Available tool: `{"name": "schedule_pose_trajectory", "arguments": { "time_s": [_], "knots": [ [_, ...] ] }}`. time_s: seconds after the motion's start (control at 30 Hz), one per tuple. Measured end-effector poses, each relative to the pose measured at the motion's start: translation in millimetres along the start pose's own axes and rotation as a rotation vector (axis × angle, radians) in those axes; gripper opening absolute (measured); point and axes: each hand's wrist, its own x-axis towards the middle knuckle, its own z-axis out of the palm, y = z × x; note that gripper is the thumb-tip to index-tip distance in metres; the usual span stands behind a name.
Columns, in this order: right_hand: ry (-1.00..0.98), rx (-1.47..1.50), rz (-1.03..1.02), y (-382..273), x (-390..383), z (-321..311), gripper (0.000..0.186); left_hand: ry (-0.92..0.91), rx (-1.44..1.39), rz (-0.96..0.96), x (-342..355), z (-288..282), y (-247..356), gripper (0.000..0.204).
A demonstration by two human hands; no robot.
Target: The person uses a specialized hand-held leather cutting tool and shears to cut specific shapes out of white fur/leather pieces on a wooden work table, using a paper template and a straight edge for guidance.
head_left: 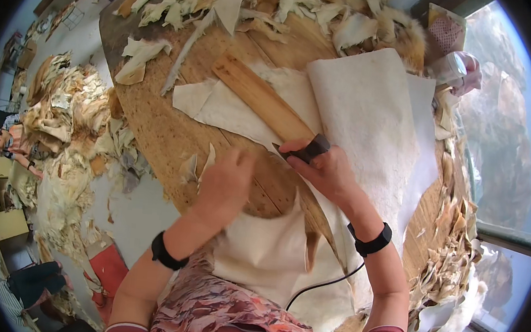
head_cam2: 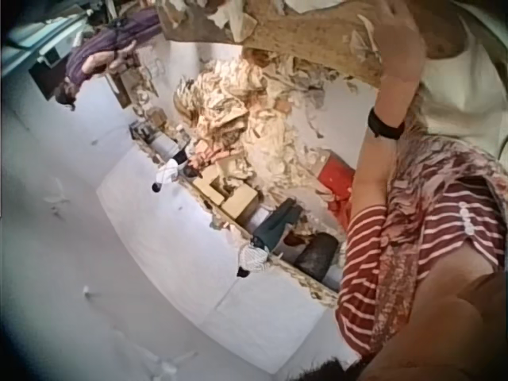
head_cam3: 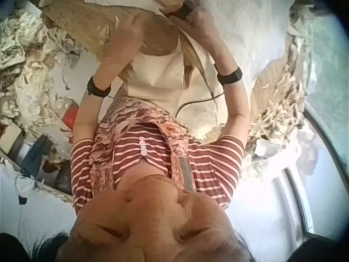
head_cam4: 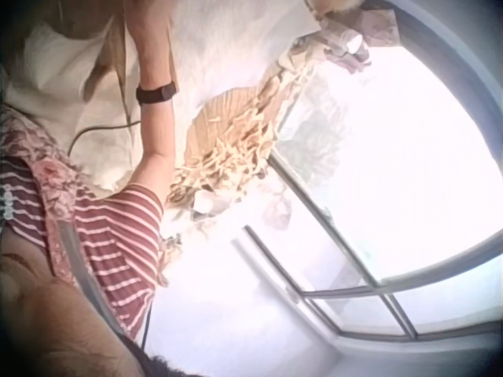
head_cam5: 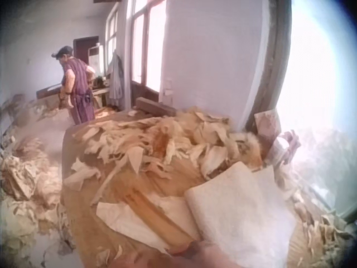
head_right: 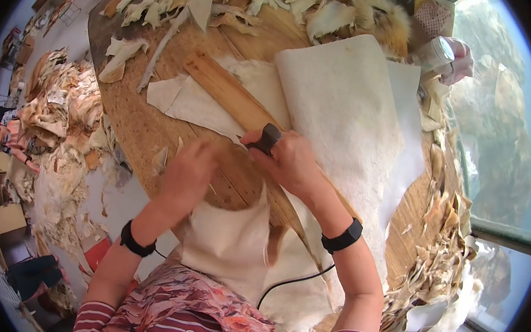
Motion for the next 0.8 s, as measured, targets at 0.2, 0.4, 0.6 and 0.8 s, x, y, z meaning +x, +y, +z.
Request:
{"name": "schedule_pose_trajectory", "arguments": {
  "time_s": [0.2, 0.4, 0.6, 0.8],
  "knots": [
    [0.085, 0.266, 0.036, 2.7, 2.5, 8.6, 0.019, 0.223, 0.232, 0.195, 21.8, 0.0, -19.7, 0.049],
    [0.061, 0.06, -0.072, 4.8, 5.6, 6.9, 0.02, 0.158, 0.263, 0.208, 21.4, 9.0, -27.6, 0.056],
    [0.029, 0.065, -0.01, 0.9, 3.9, 4.6, 0.021, 0.167, 0.361, 0.206, 21.0, 12.3, -25.3, 0.052],
    [-0.041, 0.012, 0.03, -0.3, -4.0, -5.4, 0.02, 0.183, 0.422, 0.189, 20.6, 14.1, -23.3, 0.049]
  ]
}}
